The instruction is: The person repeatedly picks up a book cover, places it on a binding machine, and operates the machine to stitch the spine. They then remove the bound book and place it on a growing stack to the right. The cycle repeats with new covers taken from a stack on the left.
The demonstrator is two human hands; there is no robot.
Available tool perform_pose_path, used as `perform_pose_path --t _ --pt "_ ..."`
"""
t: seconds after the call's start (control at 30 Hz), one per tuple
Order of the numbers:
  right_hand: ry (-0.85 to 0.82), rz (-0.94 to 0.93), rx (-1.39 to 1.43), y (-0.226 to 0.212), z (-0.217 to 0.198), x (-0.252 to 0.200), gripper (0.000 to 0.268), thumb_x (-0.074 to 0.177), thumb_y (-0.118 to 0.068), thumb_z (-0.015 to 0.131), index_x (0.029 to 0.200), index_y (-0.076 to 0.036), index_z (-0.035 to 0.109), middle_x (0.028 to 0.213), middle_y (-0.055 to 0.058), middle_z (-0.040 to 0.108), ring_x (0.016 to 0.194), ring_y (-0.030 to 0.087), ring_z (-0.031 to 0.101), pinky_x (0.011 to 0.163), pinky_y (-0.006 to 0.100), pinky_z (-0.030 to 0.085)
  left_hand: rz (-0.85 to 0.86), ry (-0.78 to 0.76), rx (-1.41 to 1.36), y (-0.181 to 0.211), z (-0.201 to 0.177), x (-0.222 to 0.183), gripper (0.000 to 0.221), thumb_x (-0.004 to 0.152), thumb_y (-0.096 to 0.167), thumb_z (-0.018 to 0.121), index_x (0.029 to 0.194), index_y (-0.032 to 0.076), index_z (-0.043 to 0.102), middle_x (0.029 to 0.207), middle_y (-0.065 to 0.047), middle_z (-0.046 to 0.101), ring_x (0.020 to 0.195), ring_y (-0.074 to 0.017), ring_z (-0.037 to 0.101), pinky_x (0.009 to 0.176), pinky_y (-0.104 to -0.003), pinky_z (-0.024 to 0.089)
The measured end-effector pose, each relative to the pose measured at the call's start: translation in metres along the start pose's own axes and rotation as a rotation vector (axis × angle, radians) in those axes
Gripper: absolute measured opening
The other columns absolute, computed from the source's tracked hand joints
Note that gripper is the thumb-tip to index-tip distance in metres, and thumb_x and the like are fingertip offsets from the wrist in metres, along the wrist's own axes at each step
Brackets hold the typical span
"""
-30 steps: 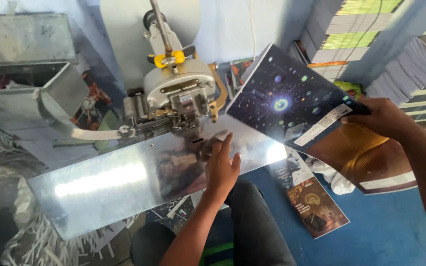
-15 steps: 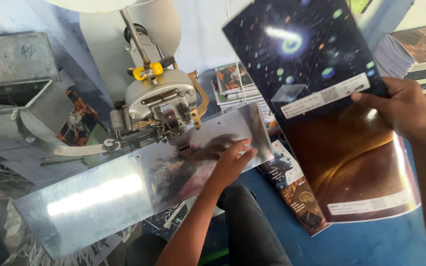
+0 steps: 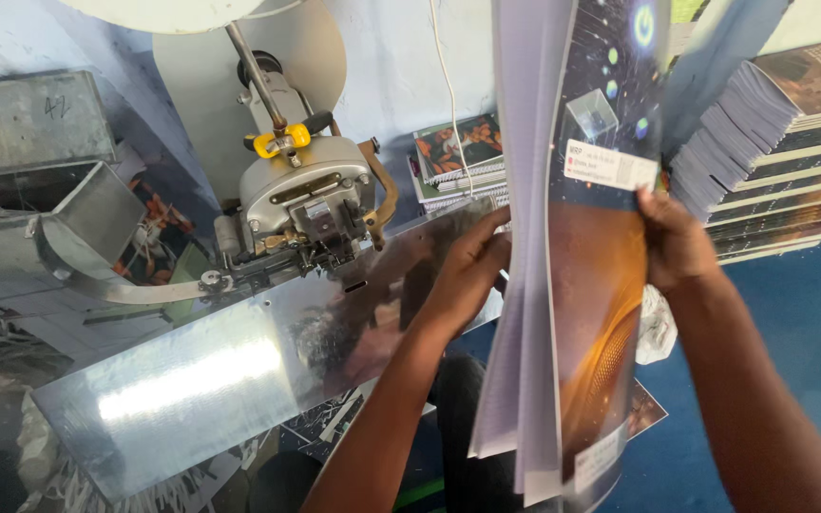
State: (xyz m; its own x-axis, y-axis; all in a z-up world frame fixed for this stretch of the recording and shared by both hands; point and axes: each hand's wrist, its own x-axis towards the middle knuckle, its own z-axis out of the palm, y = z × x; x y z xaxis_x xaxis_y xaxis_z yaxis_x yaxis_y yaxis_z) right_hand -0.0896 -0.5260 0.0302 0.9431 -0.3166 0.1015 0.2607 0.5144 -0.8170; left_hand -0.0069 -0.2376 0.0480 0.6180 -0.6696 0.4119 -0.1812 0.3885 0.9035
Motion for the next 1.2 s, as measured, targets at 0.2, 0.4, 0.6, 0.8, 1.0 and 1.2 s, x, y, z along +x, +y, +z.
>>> perform_pose_path --t 0.2,0.4,0.6,0.8,1.0,1.2 --pt "0.044 0.114 0.269 0.062 0.0 -0.007 0.041 0.102 -0.035 0.062 0.13 -0.004 0.062 0.125 0.013 0.068 0.114 0.025 0.067 0.104 0.04 0.051 -0.06 0.051 -0.092 0.029 -0.001 0.0 0.053 0.11 0.043 0.049 0.141 0.0 0.058 0.131 -0.008 0.068 0.122 -0.011 0.063 0.108 -0.028 0.047" --pt "0.178 0.187 0.147 0.077 0.013 -0.022 0.043 0.102 -0.037 0.061 0.13 -0.005 0.062 0.125 0.013 0.068 0.114 0.025 0.067 0.104 0.04 0.051 -0.2 0.096 0.144 0.054 0.005 -0.009 0.066 0.095 0.042 0.067 0.144 0.0 0.056 0.122 -0.016 0.071 0.109 -0.0217 0.066 0.096 -0.035 0.052" --pt "0.231 0.227 0.077 0.073 0.033 -0.032 0.044 0.102 -0.038 0.06 0.13 -0.005 0.061 0.125 0.013 0.068 0.114 0.025 0.067 0.103 0.04 0.052 -0.2 0.061 0.242 0.059 0.005 -0.007 0.073 0.094 0.043 0.07 0.148 -0.001 0.048 0.135 -0.017 0.066 0.127 -0.0208 0.063 0.107 -0.032 0.048" --pt "0.259 0.249 0.04 0.074 0.039 -0.04 0.045 0.102 -0.04 0.059 0.131 -0.005 0.061 0.125 0.013 0.068 0.114 0.024 0.067 0.102 0.04 0.052 -0.184 -0.038 0.186 0.053 0.003 -0.009 0.055 0.099 0.033 0.065 0.143 0.0 0.059 0.125 -0.014 0.072 0.111 -0.0159 0.066 0.096 -0.03 0.053" --pt "0.272 0.267 0.026 0.077 0.039 -0.047 0.047 0.101 -0.042 0.058 0.131 -0.005 0.061 0.125 0.013 0.068 0.114 0.024 0.067 0.102 0.039 0.053 -0.274 0.105 0.429 0.053 -0.02 -0.007 0.04 0.098 0.02 0.059 0.135 0.007 0.066 0.077 -0.001 0.065 0.062 -0.0068 0.051 0.056 -0.028 0.043" --pt "0.274 0.277 0.002 0.075 0.039 -0.051 0.048 0.101 -0.043 0.057 0.131 -0.005 0.061 0.125 0.013 0.067 0.114 0.024 0.067 0.101 0.039 0.053 -0.17 0.144 0.365 0.05 -0.044 -0.006 0.037 0.097 0.015 0.061 0.132 0.003 0.067 0.074 0.004 0.053 0.061 -0.0033 0.041 0.054 -0.027 0.038"
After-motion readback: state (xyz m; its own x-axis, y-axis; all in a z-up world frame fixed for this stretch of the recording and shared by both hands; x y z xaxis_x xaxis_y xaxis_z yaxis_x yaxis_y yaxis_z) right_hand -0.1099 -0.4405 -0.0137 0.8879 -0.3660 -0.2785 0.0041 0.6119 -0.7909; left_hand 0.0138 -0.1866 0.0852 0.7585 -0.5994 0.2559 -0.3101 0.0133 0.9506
